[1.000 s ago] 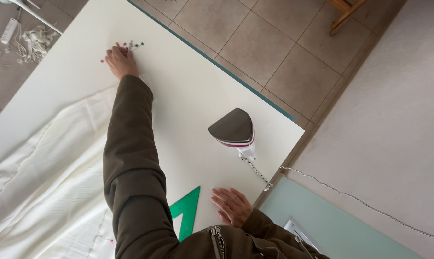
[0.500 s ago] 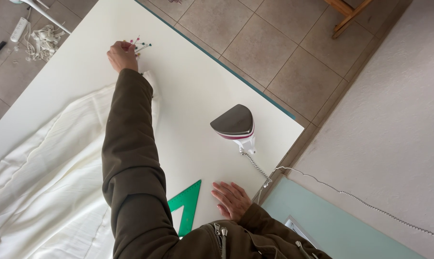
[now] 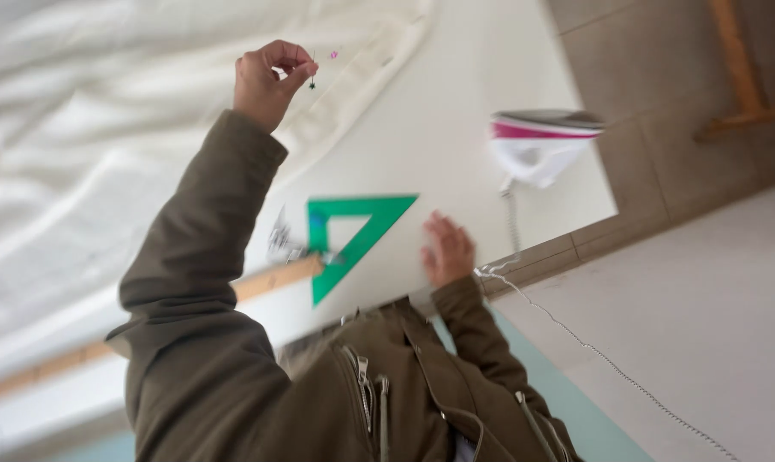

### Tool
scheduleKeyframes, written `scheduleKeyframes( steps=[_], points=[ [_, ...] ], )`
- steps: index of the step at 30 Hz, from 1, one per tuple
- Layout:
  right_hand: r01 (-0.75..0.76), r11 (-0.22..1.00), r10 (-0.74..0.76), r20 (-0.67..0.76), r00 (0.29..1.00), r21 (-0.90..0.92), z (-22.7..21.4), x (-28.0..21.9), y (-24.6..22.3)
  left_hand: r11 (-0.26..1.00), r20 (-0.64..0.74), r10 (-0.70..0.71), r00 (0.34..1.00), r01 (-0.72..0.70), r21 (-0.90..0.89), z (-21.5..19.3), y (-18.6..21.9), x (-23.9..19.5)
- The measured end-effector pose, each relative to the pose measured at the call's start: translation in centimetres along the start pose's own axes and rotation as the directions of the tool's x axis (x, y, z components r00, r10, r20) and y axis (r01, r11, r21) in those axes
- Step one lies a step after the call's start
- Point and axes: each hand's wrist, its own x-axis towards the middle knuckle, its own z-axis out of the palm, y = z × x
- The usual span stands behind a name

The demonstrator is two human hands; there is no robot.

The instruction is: Pinning white fabric on a cutting table to mark a hem or seam.

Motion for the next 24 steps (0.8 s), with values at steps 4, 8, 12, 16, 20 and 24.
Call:
scheduleKeyframes(
  steps=[4,8,12,16,20,24],
  points=[
    [0.029,0.999,-0.029,0.054,0.998,0.014,1.0,-0.4,2.5,0.952,0.006,-0.142,0.99,0.135,0.276,-11.2,-2.6,-16.9],
    [0.043,0.995,-0.052,0.114,0.992,0.085,1.2,1.1,0.1,0.907,-0.058,-0.302,0.952,0.305,0.289,-15.8,-10.8,-31.3],
    [0.057,0.987,-0.082,0.161,0.983,0.152,1.3,4.4,-12.4,0.895,-0.093,-0.382,0.92,0.393,0.211,-14.7,-14.5,-36.6],
    [0.106,0.977,-0.144,0.209,0.967,0.183,5.2,4.7,-23.9,0.902,-0.016,-0.372,0.928,0.366,0.231,-15.2,-15.0,-36.3],
    [0.047,0.981,-0.087,0.21,0.974,0.188,11.5,3.2,-30.0,0.948,0.136,-0.295,0.946,0.272,0.166,-15.9,-18.2,-37.2],
    [-0.067,0.982,0.025,0.227,0.973,0.176,14.3,1.0,-34.8,0.985,0.199,-0.17,0.965,0.162,0.058,-18.2,-17.2,-38.2]
  ],
)
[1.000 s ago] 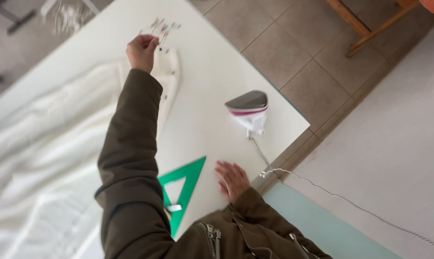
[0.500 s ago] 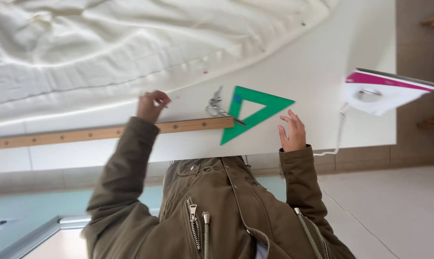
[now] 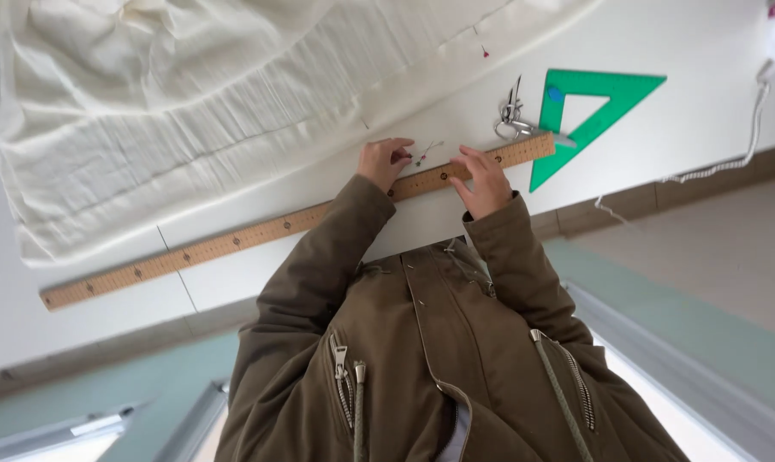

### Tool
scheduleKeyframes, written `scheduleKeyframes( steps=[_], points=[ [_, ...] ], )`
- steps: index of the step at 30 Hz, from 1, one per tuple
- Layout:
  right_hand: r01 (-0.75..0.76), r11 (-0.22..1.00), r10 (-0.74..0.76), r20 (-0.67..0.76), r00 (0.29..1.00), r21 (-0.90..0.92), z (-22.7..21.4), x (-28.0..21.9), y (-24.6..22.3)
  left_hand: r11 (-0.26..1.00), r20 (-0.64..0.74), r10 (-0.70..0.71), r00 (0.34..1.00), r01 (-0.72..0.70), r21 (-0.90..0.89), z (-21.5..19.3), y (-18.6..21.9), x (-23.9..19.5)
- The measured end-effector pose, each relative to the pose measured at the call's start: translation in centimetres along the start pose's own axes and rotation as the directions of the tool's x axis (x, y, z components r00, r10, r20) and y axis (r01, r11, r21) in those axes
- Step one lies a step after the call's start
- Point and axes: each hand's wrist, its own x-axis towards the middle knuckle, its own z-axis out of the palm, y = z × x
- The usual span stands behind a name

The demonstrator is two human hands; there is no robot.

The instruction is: Pinning white fabric on a cutting table to mark a hem or seam.

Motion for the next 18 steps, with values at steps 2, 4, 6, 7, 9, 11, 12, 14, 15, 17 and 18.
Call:
scheduleKeyframes(
  steps=[2,4,6,7,9,11,12,14,15,17,18],
  points=[
    [-0.014,1.0,0.014,-0.008,1.0,0.011,1.4,0.7,-1.3,0.991,0.023,-0.087,0.996,0.089,-0.096,-1.4,0.8,0.5],
    [-0.082,0.995,0.082,0.004,0.997,0.051,2.4,2.0,-3.2,0.989,0.048,-0.071,0.996,0.077,-0.128,-2.0,0.9,0.1],
    [-0.141,0.986,0.139,0.031,0.99,0.086,3.7,2.9,-3.9,0.983,0.06,-0.065,0.996,0.074,-0.167,-2.3,1.4,-0.2],
    [-0.157,0.983,0.154,0.037,0.987,0.096,4.5,3.4,-3.8,0.973,0.041,-0.059,0.997,0.067,-0.222,-2.6,1.8,-0.1],
    [-0.147,0.984,0.14,0.068,0.988,0.098,5.1,4.2,-2.7,0.957,-0.013,-0.072,0.997,0.065,-0.282,-2.6,2.3,0.1],
    [-0.001,1.0,0.001,0.1,0.995,-0.006,6.0,4.8,-1.5,0.946,-0.03,-0.103,0.994,0.088,-0.312,-3.0,2.1,-0.5],
    [0.036,0.999,-0.037,0.118,0.992,0.007,5.4,5.1,-1.1,0.949,-0.068,-0.118,0.991,0.092,-0.301,-2.4,1.5,-0.1],
    [0.141,0.989,-0.135,0.105,0.985,-0.053,4.2,5.1,-0.4,0.957,-0.02,-0.105,0.994,0.095,-0.274,-0.8,0.2,-0.6],
    [0.17,0.985,-0.164,0.142,0.976,-0.032,3.3,5.0,-0.1,0.955,-0.055,-0.142,0.988,0.122,-0.271,-0.4,0.0,-0.9],
    [0.093,0.978,-0.08,0.075,0.994,-0.189,1.2,4.7,0.6,0.991,-0.089,-0.042,0.995,0.03,-0.13,0.6,-0.5,-0.8],
    [0.119,0.978,-0.103,0.098,0.99,-0.174,0.8,4.8,1.1,0.991,-0.113,-0.064,0.992,0.05,-0.122,0.2,-0.1,-0.9]
  ],
)
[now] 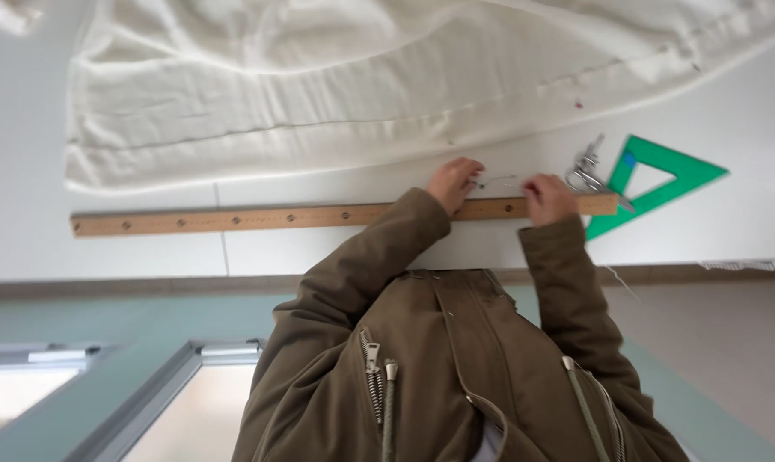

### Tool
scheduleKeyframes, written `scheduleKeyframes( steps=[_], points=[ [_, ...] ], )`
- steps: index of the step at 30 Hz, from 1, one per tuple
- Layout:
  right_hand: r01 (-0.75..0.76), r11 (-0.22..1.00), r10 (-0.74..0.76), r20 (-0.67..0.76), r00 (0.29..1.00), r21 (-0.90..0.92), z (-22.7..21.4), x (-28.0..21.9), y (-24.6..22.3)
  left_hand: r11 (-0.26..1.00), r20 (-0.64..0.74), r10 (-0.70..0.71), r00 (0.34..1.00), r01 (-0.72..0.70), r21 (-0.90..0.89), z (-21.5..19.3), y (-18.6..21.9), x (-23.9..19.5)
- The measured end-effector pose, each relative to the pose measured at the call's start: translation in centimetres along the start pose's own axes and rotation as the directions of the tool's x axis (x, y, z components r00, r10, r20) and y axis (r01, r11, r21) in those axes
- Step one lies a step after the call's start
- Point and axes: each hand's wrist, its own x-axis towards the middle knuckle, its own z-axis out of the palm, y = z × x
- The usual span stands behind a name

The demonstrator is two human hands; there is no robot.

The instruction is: Pinning white fabric on a cutting table to mark a hem or seam.

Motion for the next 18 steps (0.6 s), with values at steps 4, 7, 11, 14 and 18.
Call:
scheduleKeyframes(
  steps=[4,7,11,14,18],
  points=[
    [-0.181,0.971,0.178,0.028,0.984,0.159,-0.1,1.5,1.5,0.999,0.118,-0.034,0.992,0.029,0.042,-4.4,0.9,-1.3],
    [-0.051,0.983,0.048,0.02,0.999,0.178,0.7,5.0,-0.3,0.995,-0.021,0.017,1.0,-0.015,0.102,-12.9,-1.7,-4.4],
    [0.214,0.974,-0.212,-0.037,0.977,0.071,2.7,10.3,-3.3,0.954,-0.391,-0.094,0.915,0.196,0.228,-30.1,-10.5,-12.2],
    [0.075,0.991,-0.077,0.013,0.997,0.112,4.2,12.5,-3.9,0.807,-0.566,-0.113,0.816,0.408,0.428,-45.6,-18.0,-19.3],
    [-0.087,0.992,0.084,0.033,0.996,0.096,6.9,13.2,-3.7,0.694,-0.436,-0.168,0.884,0.42,0.584,-56.6,-19.0,-19.3]
  ],
)
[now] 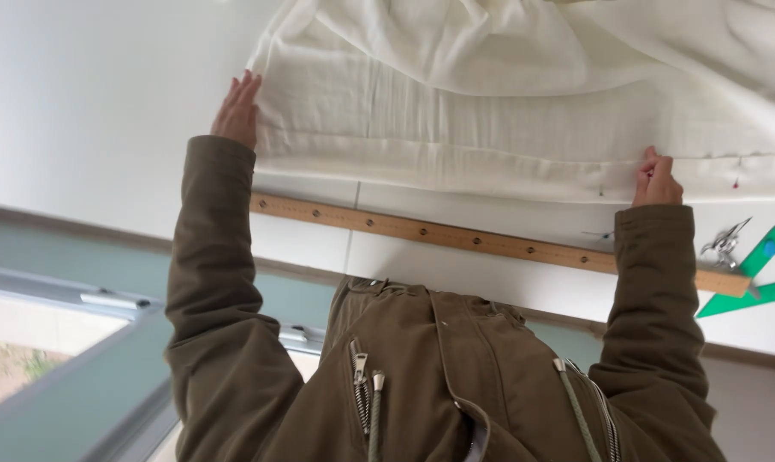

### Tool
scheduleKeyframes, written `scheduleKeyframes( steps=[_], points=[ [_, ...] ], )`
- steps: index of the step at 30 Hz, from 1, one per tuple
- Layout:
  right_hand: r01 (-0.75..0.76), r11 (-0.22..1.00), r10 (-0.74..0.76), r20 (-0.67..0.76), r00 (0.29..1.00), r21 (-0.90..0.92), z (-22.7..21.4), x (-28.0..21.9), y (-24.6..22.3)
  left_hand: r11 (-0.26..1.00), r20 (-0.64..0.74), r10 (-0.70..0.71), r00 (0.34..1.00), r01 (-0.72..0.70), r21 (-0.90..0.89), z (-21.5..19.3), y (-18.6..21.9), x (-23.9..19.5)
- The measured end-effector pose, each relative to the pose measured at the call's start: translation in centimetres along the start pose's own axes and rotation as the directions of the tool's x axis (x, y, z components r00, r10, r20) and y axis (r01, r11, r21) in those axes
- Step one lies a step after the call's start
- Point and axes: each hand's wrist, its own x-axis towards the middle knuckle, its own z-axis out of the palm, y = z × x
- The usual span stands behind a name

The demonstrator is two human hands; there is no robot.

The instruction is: Pinning white fabric on a cutting table to mark a hem or seam.

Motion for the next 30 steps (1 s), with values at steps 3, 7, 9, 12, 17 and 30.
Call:
scheduleKeyframes(
  steps=[3,7,9,12,17,30],
  points=[
    [0.025,0.999,-0.027,-0.056,0.998,-0.037,0.7,-1.5,-0.5,0.991,0.252,0.085,0.964,-0.057,-0.117,-1.7,0.3,1.5],
    [-0.066,0.995,0.058,-0.104,0.993,-0.076,1.9,-0.9,0.5,0.995,0.279,0.027,0.96,-0.051,0.081,-3.5,-2.5,0.8],
    [-0.051,0.992,0.037,-0.126,0.991,-0.115,3.1,0.5,5.8,0.997,0.284,0.025,0.959,-0.046,0.068,-3.7,-3.5,0.1],
    [-0.653,0.546,0.792,-0.07,0.606,0.525,0.1,0.8,10.3,0.988,0.352,-0.073,0.933,0.018,0.157,-3.2,-4.3,-0.5],
    [-0.001,0.997,0.011,0.141,0.99,-0.074,-3.4,7.7,-0.6,0.99,0.395,0.108,0.912,-0.136,0.043,-4.2,-1.5,3.4],
    [0.004,0.976,-0.017,-0.056,0.998,-0.217,0.4,10.0,23.6,0.999,0.241,-0.001,0.971,0.013,-0.048,-4.1,-4.3,1.4]
  ],
)
